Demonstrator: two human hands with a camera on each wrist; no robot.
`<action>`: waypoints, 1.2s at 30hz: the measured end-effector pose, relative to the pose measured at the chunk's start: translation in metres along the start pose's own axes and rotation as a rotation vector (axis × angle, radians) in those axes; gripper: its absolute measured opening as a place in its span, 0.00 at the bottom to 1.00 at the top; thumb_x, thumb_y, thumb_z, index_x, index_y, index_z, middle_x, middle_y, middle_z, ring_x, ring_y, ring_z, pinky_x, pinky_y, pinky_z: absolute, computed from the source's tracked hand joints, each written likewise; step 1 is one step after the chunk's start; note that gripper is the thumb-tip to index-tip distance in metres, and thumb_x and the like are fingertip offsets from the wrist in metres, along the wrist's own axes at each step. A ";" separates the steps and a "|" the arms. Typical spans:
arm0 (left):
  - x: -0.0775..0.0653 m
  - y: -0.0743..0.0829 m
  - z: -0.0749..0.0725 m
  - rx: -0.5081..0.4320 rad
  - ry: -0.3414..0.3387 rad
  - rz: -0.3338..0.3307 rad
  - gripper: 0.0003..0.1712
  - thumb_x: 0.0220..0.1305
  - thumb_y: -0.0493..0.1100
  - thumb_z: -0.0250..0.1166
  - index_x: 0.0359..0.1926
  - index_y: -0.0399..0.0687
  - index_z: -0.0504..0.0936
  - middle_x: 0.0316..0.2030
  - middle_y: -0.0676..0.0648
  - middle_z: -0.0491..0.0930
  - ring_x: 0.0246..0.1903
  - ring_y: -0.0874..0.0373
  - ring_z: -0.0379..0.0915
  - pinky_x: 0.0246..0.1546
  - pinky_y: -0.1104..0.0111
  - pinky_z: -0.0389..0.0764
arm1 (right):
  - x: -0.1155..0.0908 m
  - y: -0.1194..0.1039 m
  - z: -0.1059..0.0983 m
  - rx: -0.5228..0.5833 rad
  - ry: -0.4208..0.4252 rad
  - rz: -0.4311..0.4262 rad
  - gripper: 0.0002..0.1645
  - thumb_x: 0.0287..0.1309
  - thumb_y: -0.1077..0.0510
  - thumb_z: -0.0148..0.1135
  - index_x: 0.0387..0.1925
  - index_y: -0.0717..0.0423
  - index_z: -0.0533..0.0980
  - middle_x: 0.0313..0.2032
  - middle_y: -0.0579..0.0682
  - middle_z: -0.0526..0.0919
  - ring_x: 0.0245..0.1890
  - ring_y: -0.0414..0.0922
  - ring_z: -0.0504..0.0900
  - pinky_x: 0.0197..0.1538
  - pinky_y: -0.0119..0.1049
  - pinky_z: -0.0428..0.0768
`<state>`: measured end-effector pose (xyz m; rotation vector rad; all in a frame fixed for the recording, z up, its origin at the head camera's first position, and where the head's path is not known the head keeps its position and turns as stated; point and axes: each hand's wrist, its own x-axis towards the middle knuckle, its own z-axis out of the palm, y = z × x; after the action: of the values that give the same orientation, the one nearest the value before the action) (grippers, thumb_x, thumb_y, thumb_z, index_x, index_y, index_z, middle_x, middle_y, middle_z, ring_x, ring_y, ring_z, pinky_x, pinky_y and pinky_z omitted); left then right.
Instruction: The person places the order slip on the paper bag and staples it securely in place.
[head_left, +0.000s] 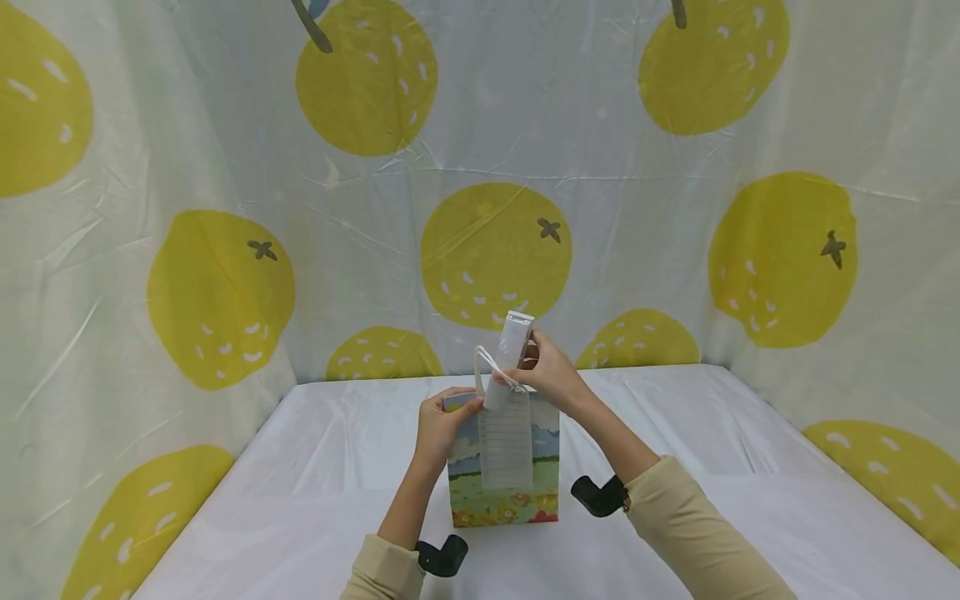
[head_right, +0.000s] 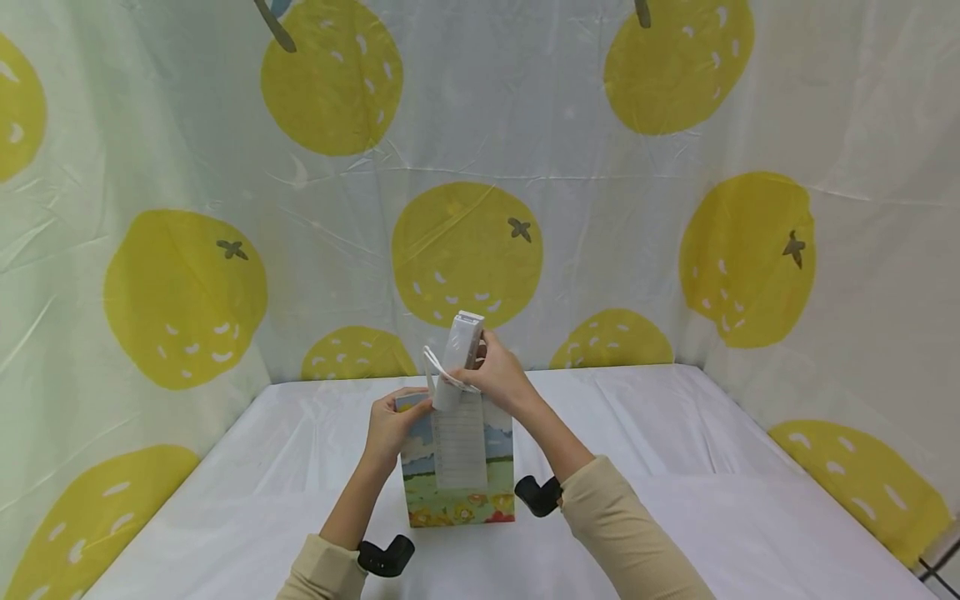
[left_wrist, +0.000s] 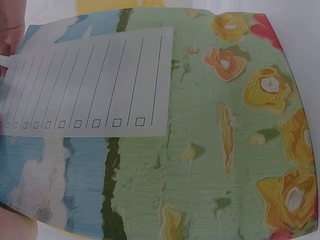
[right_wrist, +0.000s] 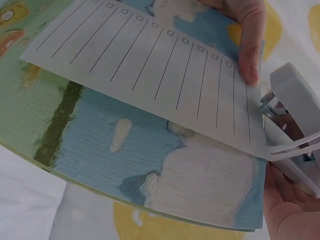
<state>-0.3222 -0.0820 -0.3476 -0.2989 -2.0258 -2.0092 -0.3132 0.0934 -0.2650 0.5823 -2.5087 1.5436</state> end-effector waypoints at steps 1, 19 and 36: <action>0.000 0.000 0.000 0.002 -0.002 -0.003 0.19 0.48 0.44 0.70 0.39 0.35 0.82 0.30 0.50 0.84 0.27 0.65 0.77 0.31 0.71 0.77 | 0.000 0.001 0.000 -0.005 -0.008 -0.010 0.38 0.51 0.57 0.64 0.60 0.60 0.58 0.50 0.63 0.75 0.49 0.55 0.77 0.48 0.47 0.76; -0.001 0.005 -0.001 0.034 -0.018 -0.008 0.17 0.49 0.43 0.70 0.39 0.36 0.83 0.31 0.45 0.84 0.25 0.65 0.78 0.30 0.70 0.78 | 0.001 0.011 0.000 -0.030 -0.094 -0.107 0.39 0.55 0.58 0.61 0.64 0.61 0.55 0.49 0.64 0.76 0.48 0.55 0.77 0.45 0.44 0.77; 0.005 0.008 -0.012 0.190 -0.190 0.008 0.20 0.50 0.49 0.69 0.44 0.46 0.82 0.42 0.43 0.82 0.38 0.58 0.79 0.39 0.64 0.78 | -0.001 0.015 -0.002 0.010 -0.128 -0.188 0.43 0.55 0.57 0.60 0.67 0.58 0.49 0.50 0.63 0.76 0.50 0.56 0.77 0.46 0.45 0.77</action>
<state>-0.3242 -0.0937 -0.3385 -0.4719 -2.3056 -1.8259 -0.3188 0.1010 -0.2772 0.9178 -2.4530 1.4954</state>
